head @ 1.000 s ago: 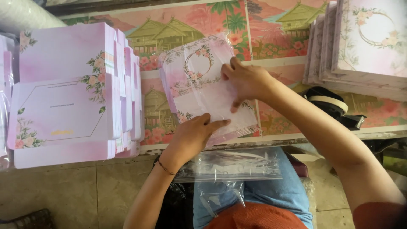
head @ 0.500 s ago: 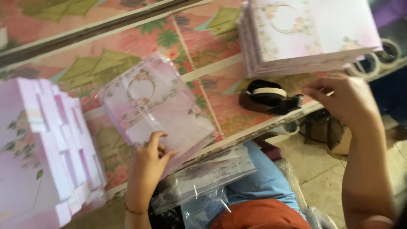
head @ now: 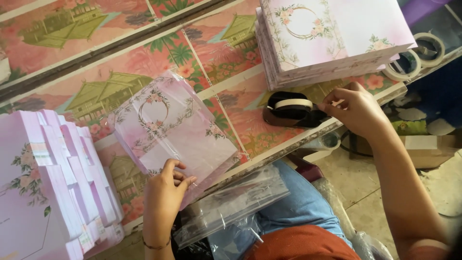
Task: The person is packaging stacks of printed floral cards into clear plastic bags at a finishing workstation.
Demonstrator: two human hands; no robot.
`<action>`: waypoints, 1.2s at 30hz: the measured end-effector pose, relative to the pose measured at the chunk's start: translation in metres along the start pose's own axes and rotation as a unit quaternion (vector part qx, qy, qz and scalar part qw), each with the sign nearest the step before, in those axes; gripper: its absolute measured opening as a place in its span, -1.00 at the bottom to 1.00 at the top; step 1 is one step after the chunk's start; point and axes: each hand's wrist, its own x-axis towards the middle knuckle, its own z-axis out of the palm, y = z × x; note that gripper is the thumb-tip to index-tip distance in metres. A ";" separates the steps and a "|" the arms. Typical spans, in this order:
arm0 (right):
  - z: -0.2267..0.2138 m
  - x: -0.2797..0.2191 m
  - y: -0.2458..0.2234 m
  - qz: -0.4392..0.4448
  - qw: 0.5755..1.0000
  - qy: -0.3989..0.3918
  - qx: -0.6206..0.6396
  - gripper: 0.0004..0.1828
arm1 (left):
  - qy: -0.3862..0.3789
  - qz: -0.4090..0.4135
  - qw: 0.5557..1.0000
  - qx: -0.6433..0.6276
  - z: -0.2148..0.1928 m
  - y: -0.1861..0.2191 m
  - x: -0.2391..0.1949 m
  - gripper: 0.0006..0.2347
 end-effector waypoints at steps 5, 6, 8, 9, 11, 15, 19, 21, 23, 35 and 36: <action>-0.016 -0.011 -0.020 0.037 0.998 -0.017 0.050 -0.66 | -0.001 0.034 0.998 0.045 0.002 -0.002 0.002 -0.71; -0.017 -0.012 -0.020 0.036 0.998 -0.010 0.053 -0.67 | -0.003 0.028 0.998 0.051 0.001 -0.001 0.003 -0.71; -0.020 -0.025 -0.023 0.050 0.998 0.002 0.029 -0.72 | -0.005 0.029 0.998 0.055 -0.001 0.002 0.002 -0.71; -0.022 -0.032 -0.025 0.062 0.998 0.011 0.003 -0.74 | -0.007 0.027 0.998 0.058 -0.001 0.003 0.001 -0.72; -0.021 -0.035 -0.026 0.084 0.996 0.004 -0.003 -0.76 | -0.014 0.016 0.998 0.060 -0.003 0.005 0.000 -0.73; -0.019 -0.032 -0.021 0.149 0.987 -0.024 0.059 -0.77 | -0.024 0.004 0.998 0.050 -0.005 0.007 -0.001 -0.75; -0.024 -0.024 0.007 0.121 0.981 -0.025 0.151 -0.77 | -0.027 -0.009 0.999 0.040 -0.009 0.012 -0.003 -0.77; -0.024 -0.020 0.022 0.084 0.937 -0.064 0.333 -0.81 | -0.033 -0.008 0.998 0.048 -0.008 0.011 -0.002 -0.74; -0.031 -0.024 0.019 0.088 0.929 -0.069 0.354 -0.77 | -0.036 -0.005 0.998 0.052 -0.008 0.008 0.000 -0.74; 0.014 -0.038 0.086 -0.009 0.783 -0.066 0.619 -0.85 | -0.058 -0.018 0.998 0.027 -0.012 0.010 0.004 -0.74; 0.020 -0.037 0.092 -0.023 0.756 -0.068 0.650 -0.85 | -0.062 -0.031 0.997 0.019 -0.014 0.012 0.003 -0.74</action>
